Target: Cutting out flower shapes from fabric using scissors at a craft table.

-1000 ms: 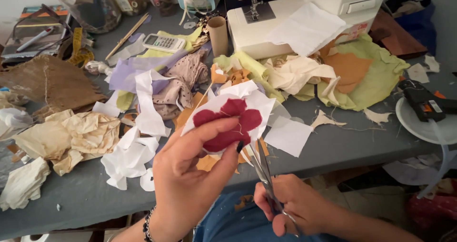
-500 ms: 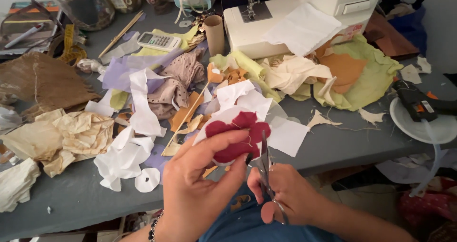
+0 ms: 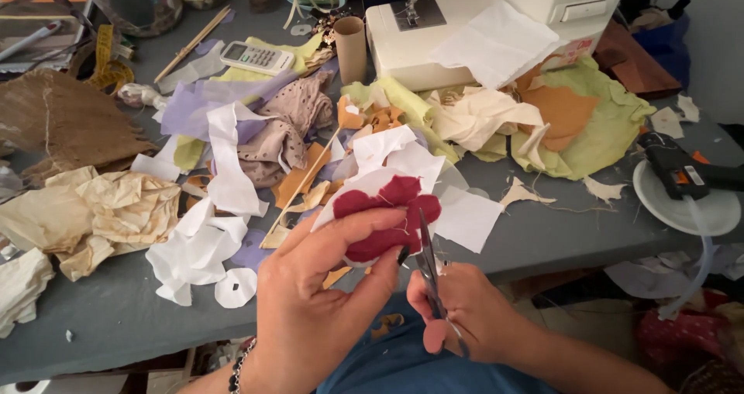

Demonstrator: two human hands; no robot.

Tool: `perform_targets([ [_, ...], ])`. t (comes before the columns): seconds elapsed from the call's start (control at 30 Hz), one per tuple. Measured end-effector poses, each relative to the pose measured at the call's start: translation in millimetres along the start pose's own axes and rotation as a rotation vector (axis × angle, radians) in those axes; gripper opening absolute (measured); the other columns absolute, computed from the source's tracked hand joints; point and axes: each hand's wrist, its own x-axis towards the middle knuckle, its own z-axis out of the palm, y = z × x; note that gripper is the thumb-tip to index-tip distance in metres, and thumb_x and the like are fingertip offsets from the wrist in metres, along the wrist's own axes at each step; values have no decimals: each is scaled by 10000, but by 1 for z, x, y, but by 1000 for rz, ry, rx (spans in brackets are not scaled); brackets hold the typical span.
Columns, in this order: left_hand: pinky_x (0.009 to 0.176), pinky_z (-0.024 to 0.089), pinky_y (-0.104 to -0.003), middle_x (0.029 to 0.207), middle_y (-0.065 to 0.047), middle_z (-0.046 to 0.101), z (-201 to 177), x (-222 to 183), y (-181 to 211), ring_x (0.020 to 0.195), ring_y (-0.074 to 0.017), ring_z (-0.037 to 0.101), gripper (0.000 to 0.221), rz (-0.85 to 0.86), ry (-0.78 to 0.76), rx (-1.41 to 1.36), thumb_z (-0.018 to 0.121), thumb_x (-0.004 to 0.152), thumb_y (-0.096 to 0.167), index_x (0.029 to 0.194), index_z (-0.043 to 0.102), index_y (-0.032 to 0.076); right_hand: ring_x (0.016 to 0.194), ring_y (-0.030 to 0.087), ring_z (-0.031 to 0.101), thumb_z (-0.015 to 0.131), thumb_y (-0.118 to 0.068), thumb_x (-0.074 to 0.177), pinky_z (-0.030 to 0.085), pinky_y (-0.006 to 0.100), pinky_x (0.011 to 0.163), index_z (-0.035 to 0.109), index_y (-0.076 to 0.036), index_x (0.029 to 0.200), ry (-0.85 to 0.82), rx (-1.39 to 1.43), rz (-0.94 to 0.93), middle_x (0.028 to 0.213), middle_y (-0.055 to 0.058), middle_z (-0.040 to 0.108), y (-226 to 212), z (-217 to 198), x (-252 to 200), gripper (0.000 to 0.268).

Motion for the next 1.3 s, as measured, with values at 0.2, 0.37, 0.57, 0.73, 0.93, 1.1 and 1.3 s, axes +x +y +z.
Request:
perform_targets([
  [0.2,771,571,-184,989,48,772,-3,3,-1,788,-51,682,260,35,-17,-21,794,823,128,1058,756,234,540,149,420,139,-896,908,363,316,541,465,-167,715,-20,-98,4,642,-51,464,10,3,-5,822],
  [0.37,770,567,-191,993,47,758,-6,4,-1,784,-61,674,261,65,-46,-13,766,825,109,1056,757,232,546,146,414,153,-893,896,353,315,537,459,-169,700,-31,-105,28,636,-51,452,9,2,-5,811],
  [0.57,766,572,-186,980,60,769,-7,5,-2,781,-55,682,232,65,-47,-13,769,821,103,1024,766,217,537,148,433,133,-904,897,370,317,538,467,-167,704,-48,-102,15,646,-44,466,7,0,-3,832],
  [0.73,722,563,-181,953,70,756,-4,1,-1,749,-47,675,248,36,-60,-23,773,813,120,1032,768,236,550,138,460,124,-932,888,397,319,555,462,-162,738,-46,-72,-9,666,-47,524,-1,-3,3,855],
  [0.93,724,556,-182,939,94,752,-3,-1,-1,743,-41,684,241,30,-59,18,776,808,147,1019,769,264,541,140,472,117,-925,901,405,318,550,482,-161,767,-45,-92,-30,677,-44,532,-1,-4,4,857],
  [1.1,740,555,-183,935,89,759,-4,0,0,763,-50,666,242,61,-44,1,780,814,122,1026,759,237,532,153,451,95,-885,927,383,324,544,458,-161,733,-22,-135,-59,662,-51,501,6,0,0,832],
  [1.3,813,571,-200,970,70,776,-5,1,-2,882,-70,725,249,75,-41,7,780,819,135,1048,749,229,533,155,432,89,-891,915,370,326,543,468,-167,699,-42,-139,-12,643,-51,464,9,1,-3,845],
])
